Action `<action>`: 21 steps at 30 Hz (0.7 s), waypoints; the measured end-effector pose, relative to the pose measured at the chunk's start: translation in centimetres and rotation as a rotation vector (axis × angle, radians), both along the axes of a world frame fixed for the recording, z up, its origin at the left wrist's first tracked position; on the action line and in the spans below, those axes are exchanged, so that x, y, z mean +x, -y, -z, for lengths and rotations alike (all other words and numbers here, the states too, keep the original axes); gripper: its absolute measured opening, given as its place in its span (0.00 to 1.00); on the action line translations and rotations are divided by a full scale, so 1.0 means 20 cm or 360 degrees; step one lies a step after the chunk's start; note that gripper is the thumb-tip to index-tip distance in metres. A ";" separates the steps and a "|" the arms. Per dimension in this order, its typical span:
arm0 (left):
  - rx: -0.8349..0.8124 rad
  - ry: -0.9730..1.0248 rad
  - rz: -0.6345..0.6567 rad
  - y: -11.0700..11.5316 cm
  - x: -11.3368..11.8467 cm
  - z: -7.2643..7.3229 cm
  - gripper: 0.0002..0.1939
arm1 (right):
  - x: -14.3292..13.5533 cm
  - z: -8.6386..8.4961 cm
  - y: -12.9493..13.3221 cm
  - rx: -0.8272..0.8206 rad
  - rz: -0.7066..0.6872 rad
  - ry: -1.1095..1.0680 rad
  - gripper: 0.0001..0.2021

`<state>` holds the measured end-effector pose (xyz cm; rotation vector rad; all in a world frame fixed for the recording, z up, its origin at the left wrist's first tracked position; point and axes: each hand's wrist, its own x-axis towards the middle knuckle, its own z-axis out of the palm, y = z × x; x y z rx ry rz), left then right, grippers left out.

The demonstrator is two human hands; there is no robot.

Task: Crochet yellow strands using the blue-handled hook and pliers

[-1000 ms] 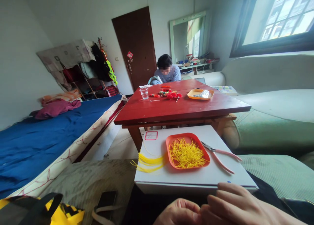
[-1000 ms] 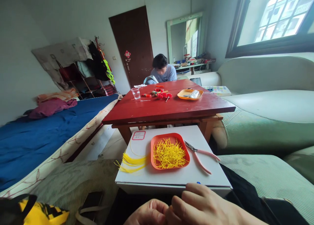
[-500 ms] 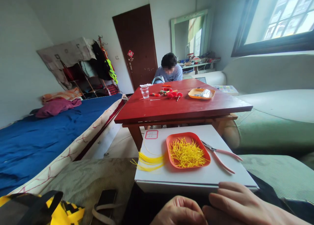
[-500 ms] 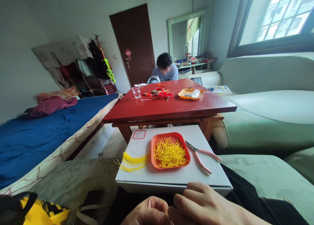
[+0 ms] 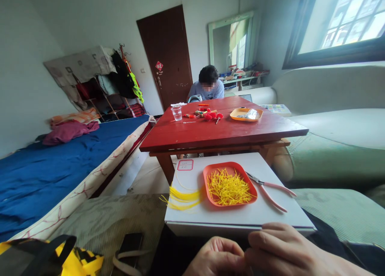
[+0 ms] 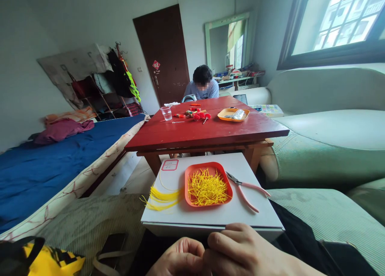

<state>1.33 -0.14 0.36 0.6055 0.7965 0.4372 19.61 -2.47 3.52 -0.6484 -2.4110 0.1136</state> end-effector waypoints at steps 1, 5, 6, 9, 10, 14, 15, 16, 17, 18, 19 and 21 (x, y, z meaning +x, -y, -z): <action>0.0041 -0.0017 0.0037 0.00 0.00 0.00 0.14 | 0.00 0.00 0.00 -0.0120 0.0024 0.0000 0.23; 0.0486 -0.0285 -0.0027 0.02 -0.02 0.02 0.14 | -0.03 0.05 -0.02 -0.0595 0.0235 -0.0165 0.08; 0.0636 -0.0394 -0.0078 0.02 -0.03 0.03 0.13 | -0.03 0.07 -0.03 -0.0668 0.0252 -0.0214 0.07; 0.1063 -0.0702 -0.0134 0.03 -0.05 0.04 0.11 | -0.05 0.12 -0.04 -0.0846 0.0270 -0.0324 0.06; 0.1196 -0.0780 -0.0141 0.03 -0.05 0.05 0.10 | -0.05 0.12 -0.04 -0.0904 0.0289 -0.0350 0.04; 0.1667 -0.0883 -0.0130 0.02 -0.03 0.03 0.07 | -0.06 0.12 -0.04 -0.1123 0.0353 -0.0409 0.06; 0.1728 -0.0896 -0.0134 0.02 -0.02 0.02 0.05 | -0.07 0.12 -0.05 -0.1143 0.0360 -0.0432 0.07; 0.1764 -0.0909 -0.0133 0.02 -0.02 0.02 0.05 | -0.07 0.12 -0.05 -0.1155 0.0363 -0.0455 0.08; 0.1778 -0.0920 -0.0127 0.02 -0.01 0.02 0.04 | -0.08 0.12 -0.05 -0.1164 0.0365 -0.0475 0.09; 0.1768 -0.0927 -0.0118 0.02 -0.01 0.01 0.05 | -0.08 0.12 -0.05 -0.1171 0.0373 -0.0490 0.09; 0.1737 -0.0928 -0.0112 0.02 -0.01 0.01 0.05 | -0.09 0.12 -0.05 -0.1183 0.0380 -0.0500 0.10; 0.1619 -0.0941 -0.0146 0.03 -0.02 0.01 0.05 | -0.10 0.12 -0.05 -0.1220 0.0392 -0.0494 0.10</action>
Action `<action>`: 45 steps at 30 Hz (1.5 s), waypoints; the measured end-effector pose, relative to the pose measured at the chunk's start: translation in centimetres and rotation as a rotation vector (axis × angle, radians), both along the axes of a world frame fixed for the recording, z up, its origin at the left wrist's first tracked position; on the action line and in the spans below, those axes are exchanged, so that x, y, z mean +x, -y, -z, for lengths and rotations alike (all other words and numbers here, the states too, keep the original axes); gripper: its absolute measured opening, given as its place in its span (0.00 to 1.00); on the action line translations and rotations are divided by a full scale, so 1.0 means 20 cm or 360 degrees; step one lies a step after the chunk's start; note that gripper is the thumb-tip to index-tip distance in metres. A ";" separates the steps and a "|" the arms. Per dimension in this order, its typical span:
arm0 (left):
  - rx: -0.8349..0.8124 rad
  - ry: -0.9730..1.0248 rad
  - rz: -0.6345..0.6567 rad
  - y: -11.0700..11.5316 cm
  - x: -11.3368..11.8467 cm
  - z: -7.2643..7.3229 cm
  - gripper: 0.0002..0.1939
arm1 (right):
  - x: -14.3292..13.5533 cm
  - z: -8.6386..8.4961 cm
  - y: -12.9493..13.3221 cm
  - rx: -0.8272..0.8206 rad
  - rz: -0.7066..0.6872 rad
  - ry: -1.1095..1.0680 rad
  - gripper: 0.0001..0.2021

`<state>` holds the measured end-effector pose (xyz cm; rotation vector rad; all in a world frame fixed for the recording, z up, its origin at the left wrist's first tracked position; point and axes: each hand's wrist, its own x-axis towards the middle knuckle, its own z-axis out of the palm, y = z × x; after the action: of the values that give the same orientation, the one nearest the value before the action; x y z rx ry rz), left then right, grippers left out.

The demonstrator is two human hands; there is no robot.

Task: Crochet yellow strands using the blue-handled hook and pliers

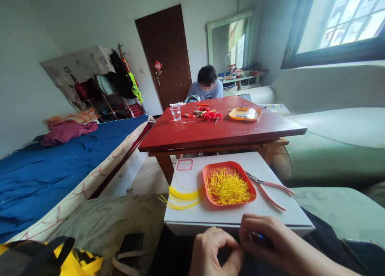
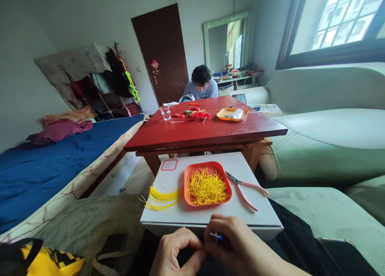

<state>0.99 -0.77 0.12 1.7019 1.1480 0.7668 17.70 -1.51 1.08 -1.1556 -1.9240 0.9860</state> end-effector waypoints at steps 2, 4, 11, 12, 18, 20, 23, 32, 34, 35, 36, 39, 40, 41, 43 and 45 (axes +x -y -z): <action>-0.0131 0.0020 -0.0146 0.01 -0.01 0.00 0.05 | 0.00 -0.01 0.00 -0.0040 -0.0011 0.0016 0.10; -0.0310 0.0098 -0.0224 0.01 -0.02 -0.01 0.05 | 0.01 -0.01 -0.01 -0.0040 -0.0023 0.0025 0.11; -0.1287 0.0936 0.0100 -0.05 -0.01 0.01 0.09 | 0.10 0.00 0.01 0.0861 -0.0034 0.0341 0.12; -0.1377 0.0985 0.0106 -0.05 0.00 0.01 0.09 | 0.11 -0.01 0.02 0.1066 -0.0081 0.0413 0.15; -0.1539 0.1009 0.0191 -0.04 0.00 0.00 0.10 | 0.09 -0.13 0.05 0.1599 -0.0165 0.0665 0.29; -0.1563 0.0963 0.0172 -0.04 0.00 -0.01 0.11 | 0.08 -0.14 0.04 0.1612 -0.0220 0.0662 0.30; -0.1490 0.0802 0.0157 -0.04 -0.02 -0.02 0.09 | 0.10 -0.12 0.03 0.1534 -0.0285 0.0620 0.29; -0.1210 0.0810 0.0172 -0.07 -0.08 0.04 0.18 | 0.20 -0.06 0.00 0.1289 -0.0284 0.0682 0.24; -0.1001 0.0739 0.0122 -0.07 -0.08 0.03 0.19 | 0.17 -0.04 0.00 0.1215 -0.0238 0.0665 0.22; -0.0892 0.0697 0.0089 -0.07 -0.08 0.02 0.20 | 0.16 -0.02 0.00 0.1162 -0.0210 0.0662 0.22; -0.0798 0.0656 0.0044 -0.07 -0.08 0.02 0.20 | 0.14 0.00 -0.01 0.1117 -0.0175 0.0650 0.21; -0.0644 0.0580 -0.0046 -0.07 -0.08 0.01 0.19 | 0.13 0.06 -0.02 0.1054 -0.0095 0.0619 0.20; -0.0642 0.0579 -0.0041 -0.07 -0.08 0.01 0.19 | 0.14 0.07 -0.02 0.1055 -0.0093 0.0612 0.19; -0.0663 0.0592 -0.0026 -0.07 -0.08 0.01 0.19 | 0.14 0.08 -0.03 0.1072 -0.0100 0.0597 0.18; -0.0725 0.0649 -0.0009 -0.07 -0.09 0.01 0.18 | 0.15 0.09 -0.02 0.1083 -0.0120 0.0567 0.16; -0.0678 0.0671 -0.0063 -0.06 -0.08 0.00 0.17 | 0.14 0.08 -0.02 0.0951 -0.0109 0.0477 0.15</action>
<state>-0.61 0.50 0.11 1.1033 0.9651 0.7921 20.44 -1.18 -0.43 -0.9176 -2.2848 0.2277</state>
